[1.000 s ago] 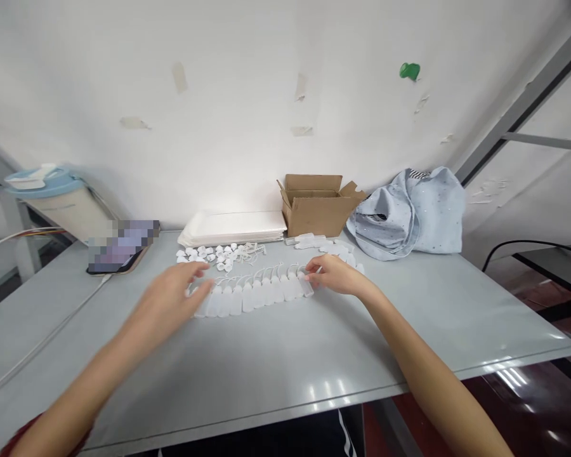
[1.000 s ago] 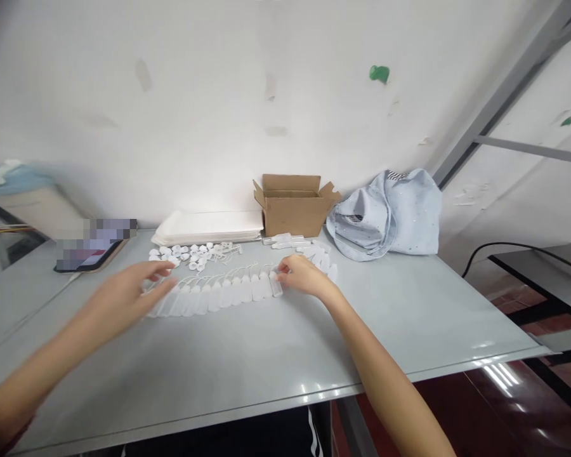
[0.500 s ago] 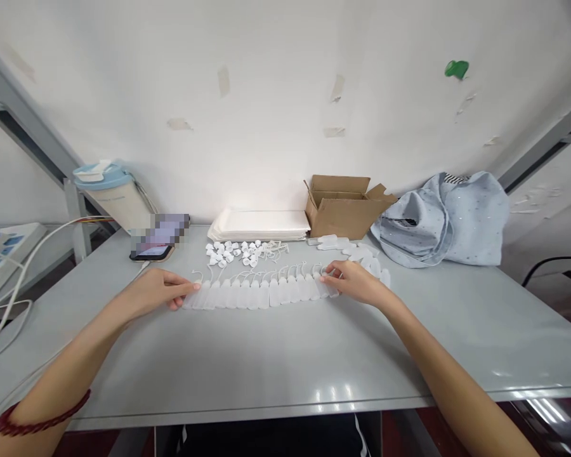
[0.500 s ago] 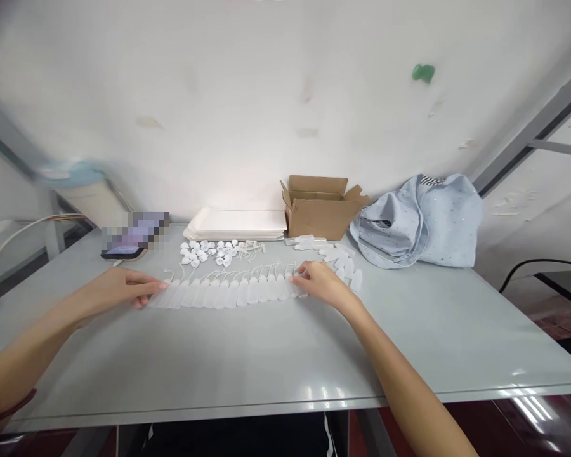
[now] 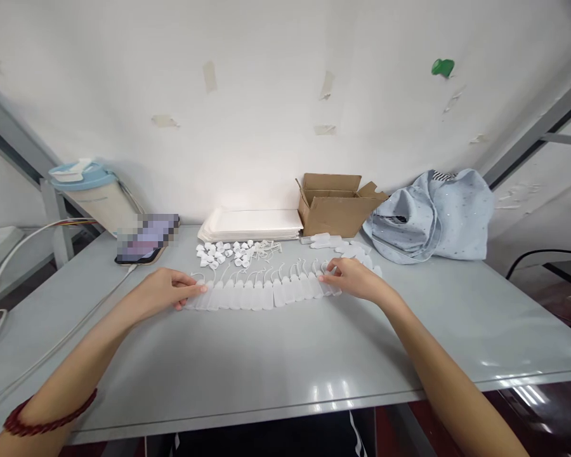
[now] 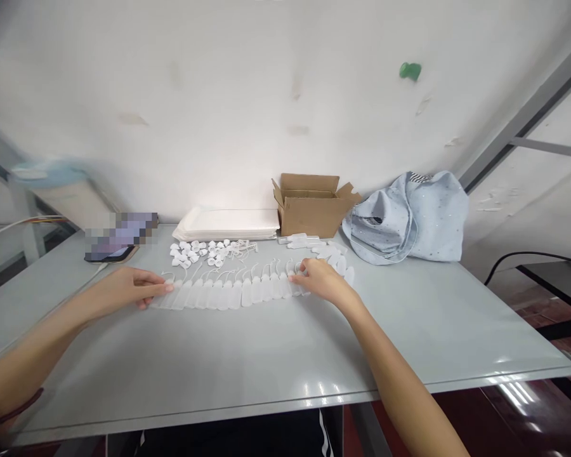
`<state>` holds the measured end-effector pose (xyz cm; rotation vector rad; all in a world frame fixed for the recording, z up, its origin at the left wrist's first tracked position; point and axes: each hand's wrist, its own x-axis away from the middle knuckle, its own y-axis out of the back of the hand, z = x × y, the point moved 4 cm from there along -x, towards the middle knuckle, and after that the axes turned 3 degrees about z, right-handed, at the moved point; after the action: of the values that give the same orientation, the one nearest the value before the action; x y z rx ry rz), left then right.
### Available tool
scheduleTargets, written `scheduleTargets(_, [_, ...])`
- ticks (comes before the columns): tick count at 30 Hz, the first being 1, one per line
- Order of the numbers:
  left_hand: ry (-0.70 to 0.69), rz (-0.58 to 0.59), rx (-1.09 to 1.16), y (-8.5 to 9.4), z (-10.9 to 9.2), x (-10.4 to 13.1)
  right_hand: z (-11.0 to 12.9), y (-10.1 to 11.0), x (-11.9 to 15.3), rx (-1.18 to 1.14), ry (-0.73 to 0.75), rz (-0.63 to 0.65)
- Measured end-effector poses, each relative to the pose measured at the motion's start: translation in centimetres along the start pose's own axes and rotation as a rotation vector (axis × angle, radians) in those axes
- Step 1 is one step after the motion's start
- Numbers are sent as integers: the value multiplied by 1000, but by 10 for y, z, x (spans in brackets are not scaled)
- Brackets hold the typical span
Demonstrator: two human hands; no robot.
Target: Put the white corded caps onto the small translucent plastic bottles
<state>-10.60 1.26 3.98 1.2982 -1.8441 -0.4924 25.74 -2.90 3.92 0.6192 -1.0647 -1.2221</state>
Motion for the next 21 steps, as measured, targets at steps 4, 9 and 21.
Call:
scheduleTargets(4, [-40, 13, -22, -3, -7, 0, -5, 2, -1, 13, -16, 13])
scheduleTargets(9, [-90, 9, -21, -3, -10, 2, -6, 4, 0, 13, -5, 18])
scheduleTargets(21, [-51, -90, -218, 11, -17, -5, -10, 13, 2, -49, -74, 54])
